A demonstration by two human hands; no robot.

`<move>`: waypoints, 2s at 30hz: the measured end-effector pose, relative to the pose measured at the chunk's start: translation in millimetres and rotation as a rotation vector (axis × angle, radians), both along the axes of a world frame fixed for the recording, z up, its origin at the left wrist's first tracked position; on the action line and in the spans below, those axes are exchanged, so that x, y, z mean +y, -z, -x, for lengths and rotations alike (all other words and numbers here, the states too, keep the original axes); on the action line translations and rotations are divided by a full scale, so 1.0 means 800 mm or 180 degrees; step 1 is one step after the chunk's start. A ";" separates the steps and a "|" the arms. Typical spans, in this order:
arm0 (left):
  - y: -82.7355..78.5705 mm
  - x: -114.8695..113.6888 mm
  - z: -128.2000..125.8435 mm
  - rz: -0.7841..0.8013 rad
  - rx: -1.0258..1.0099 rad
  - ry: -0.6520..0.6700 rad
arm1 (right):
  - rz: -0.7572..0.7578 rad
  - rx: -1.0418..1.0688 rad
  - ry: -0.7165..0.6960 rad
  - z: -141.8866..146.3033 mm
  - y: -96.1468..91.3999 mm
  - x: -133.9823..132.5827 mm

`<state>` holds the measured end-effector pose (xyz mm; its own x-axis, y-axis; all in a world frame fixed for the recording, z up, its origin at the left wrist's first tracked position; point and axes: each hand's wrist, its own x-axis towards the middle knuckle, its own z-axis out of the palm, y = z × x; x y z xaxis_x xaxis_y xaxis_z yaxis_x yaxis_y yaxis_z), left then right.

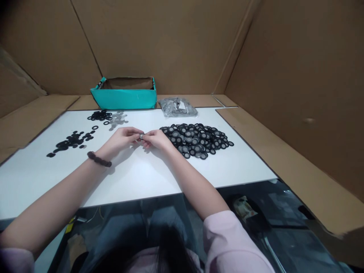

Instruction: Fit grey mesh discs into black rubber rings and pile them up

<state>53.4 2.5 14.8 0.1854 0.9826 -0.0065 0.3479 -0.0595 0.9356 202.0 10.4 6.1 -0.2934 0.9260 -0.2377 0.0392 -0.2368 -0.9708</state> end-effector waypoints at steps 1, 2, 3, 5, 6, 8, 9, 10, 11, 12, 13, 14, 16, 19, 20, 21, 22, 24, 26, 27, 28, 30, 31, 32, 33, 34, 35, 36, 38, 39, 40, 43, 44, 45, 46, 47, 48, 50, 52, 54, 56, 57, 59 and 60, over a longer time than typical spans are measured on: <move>0.000 0.000 0.001 -0.0008 0.0004 -0.0004 | 0.0070 0.0087 -0.0044 0.000 -0.001 -0.001; -0.001 0.000 0.002 -0.0034 0.0040 -0.0001 | 0.0123 0.0135 -0.0090 0.000 -0.002 -0.001; -0.001 0.000 0.002 -0.0069 0.0100 0.0010 | 0.0155 0.0148 -0.0121 0.000 -0.003 -0.002; -0.001 -0.001 0.003 -0.0152 0.0249 0.0047 | 0.0131 0.0099 -0.0123 0.000 -0.003 -0.004; -0.001 -0.001 0.003 -0.0183 0.0314 0.0063 | 0.0072 0.0052 -0.0105 0.001 -0.002 -0.005; -0.001 -0.001 0.003 -0.0203 0.0386 0.0102 | -0.0126 -0.0065 -0.0094 0.002 0.000 -0.006; 0.000 -0.002 0.003 -0.0218 0.0414 0.0103 | -0.0244 -0.0142 -0.0106 0.003 0.002 -0.006; 0.001 -0.002 0.003 -0.0250 0.0459 0.0093 | -0.0352 -0.0231 -0.0126 0.003 0.004 -0.006; 0.002 -0.001 0.003 -0.0290 0.0526 0.0070 | -0.0444 -0.0327 -0.0146 0.004 0.005 -0.006; 0.004 -0.001 0.002 -0.0333 0.0602 0.0043 | -0.0519 -0.0434 -0.0160 0.004 0.006 -0.007; 0.005 -0.001 0.002 -0.0372 0.0682 0.0009 | -0.0575 -0.0541 -0.0165 0.003 0.006 -0.007; 0.007 -0.001 0.001 -0.0408 0.0756 -0.0021 | -0.0614 -0.0641 -0.0164 0.002 0.006 -0.007; 0.010 -0.001 -0.001 -0.0461 0.0846 -0.0030 | -0.0662 -0.0796 -0.0165 -0.001 0.003 -0.007; 0.011 -0.002 -0.003 -0.0503 0.0833 -0.0037 | -0.0738 -0.0889 -0.0130 -0.007 -0.003 -0.007; 0.010 -0.003 -0.004 -0.0480 0.0791 -0.0031 | -0.0766 -0.0879 -0.0113 -0.008 -0.004 -0.007; 0.009 -0.003 -0.004 -0.0438 0.0723 -0.0023 | -0.0778 -0.0838 -0.0088 -0.008 -0.005 -0.008; 0.009 -0.004 -0.005 -0.0386 0.0626 -0.0017 | -0.0762 -0.0765 -0.0063 -0.007 -0.005 -0.008; 0.008 -0.004 -0.006 -0.0219 0.0326 -0.0050 | -0.0658 -0.0530 0.0000 -0.004 -0.004 -0.008; 0.008 -0.003 -0.007 -0.0009 -0.0024 -0.0214 | -0.0455 -0.0244 0.0058 -0.001 -0.003 -0.008; 0.008 -0.003 -0.007 0.0085 -0.0158 -0.0313 | -0.0323 -0.0113 0.0065 0.001 -0.003 -0.007; 0.008 -0.002 -0.007 0.0161 -0.0247 -0.0387 | -0.0174 0.0002 0.0047 0.001 -0.003 -0.006; 0.008 -0.001 -0.007 0.0199 -0.0309 -0.0437 | 0.0114 0.0218 -0.0012 0.001 -0.005 -0.005; 0.007 -0.001 -0.007 0.0164 -0.0309 -0.0427 | 0.0216 0.0312 -0.0031 0.000 -0.006 -0.004; 0.006 -0.001 -0.007 0.0107 -0.0295 -0.0418 | 0.0284 0.0383 -0.0038 0.000 -0.007 -0.004; 0.006 -0.002 -0.007 0.0033 -0.0272 -0.0422 | 0.0322 0.0424 -0.0037 -0.001 -0.009 -0.004; 0.005 -0.003 -0.008 -0.0045 -0.0254 -0.0441 | 0.0336 0.0435 -0.0024 -0.001 -0.010 -0.004; 0.004 -0.004 -0.009 -0.0111 -0.0244 -0.0469 | 0.0336 0.0424 0.0002 0.000 -0.011 -0.004; 0.004 -0.004 -0.011 -0.0147 -0.0247 -0.0488 | 0.0330 0.0401 0.0038 0.001 -0.011 -0.005; 0.004 -0.006 -0.013 -0.0163 -0.0257 -0.0498 | 0.0279 0.0376 0.0154 0.005 -0.012 -0.006; 0.005 -0.006 -0.014 -0.0171 -0.0244 -0.0495 | 0.0231 0.0374 0.0224 0.006 -0.011 -0.007; 0.006 -0.006 -0.015 -0.0190 -0.0202 -0.0489 | 0.0163 0.0382 0.0281 0.008 -0.010 -0.007; 0.010 -0.005 -0.015 -0.0371 0.0065 -0.0554 | -0.0138 0.0341 0.0297 0.011 -0.003 -0.008; 0.011 -0.005 -0.016 -0.0442 0.0172 -0.0586 | -0.0274 0.0271 0.0260 0.011 0.000 -0.007; 0.012 -0.005 -0.016 -0.0508 0.0280 -0.0614 | -0.0407 0.0172 0.0221 0.011 0.003 -0.007; 0.012 -0.005 -0.016 -0.0574 0.0377 -0.0634 | -0.0526 0.0052 0.0194 0.011 0.005 -0.006; 0.013 -0.006 -0.016 -0.0631 0.0449 -0.0629 | -0.0632 -0.0065 0.0185 0.010 0.007 -0.006; 0.013 -0.006 -0.016 -0.0666 0.0491 -0.0603 | -0.0720 -0.0162 0.0192 0.009 0.009 -0.006; 0.012 -0.007 -0.016 -0.0663 0.0508 -0.0544 | -0.0851 -0.0299 0.0237 0.007 0.010 -0.005; 0.010 -0.008 -0.016 -0.0628 0.0517 -0.0502 | -0.0940 -0.0378 0.0294 0.006 0.009 -0.006; 0.006 -0.010 -0.016 -0.0685 0.0659 -0.0518 | -0.0983 -0.0409 0.0352 0.007 0.007 -0.008; 0.003 -0.012 -0.017 -0.0832 0.0856 -0.0549 | -0.1113 -0.0452 0.0444 0.008 0.005 -0.010; 0.002 -0.013 -0.017 -0.0896 0.0930 -0.0559 | -0.1242 -0.0497 0.0505 0.009 0.004 -0.012; 0.001 -0.015 -0.018 -0.0967 0.1000 -0.0556 | -0.1542 -0.0613 0.0621 0.011 0.004 -0.013; 0.002 -0.015 -0.019 -0.0998 0.1027 -0.0551 | -0.1665 -0.0672 0.0666 0.011 0.004 -0.014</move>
<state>68.5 -9.6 13.4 0.0563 0.9627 0.2647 0.6472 -0.2371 0.7245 193.3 -0.5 3.0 -0.0884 0.9687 0.2318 0.2478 0.2468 -0.9369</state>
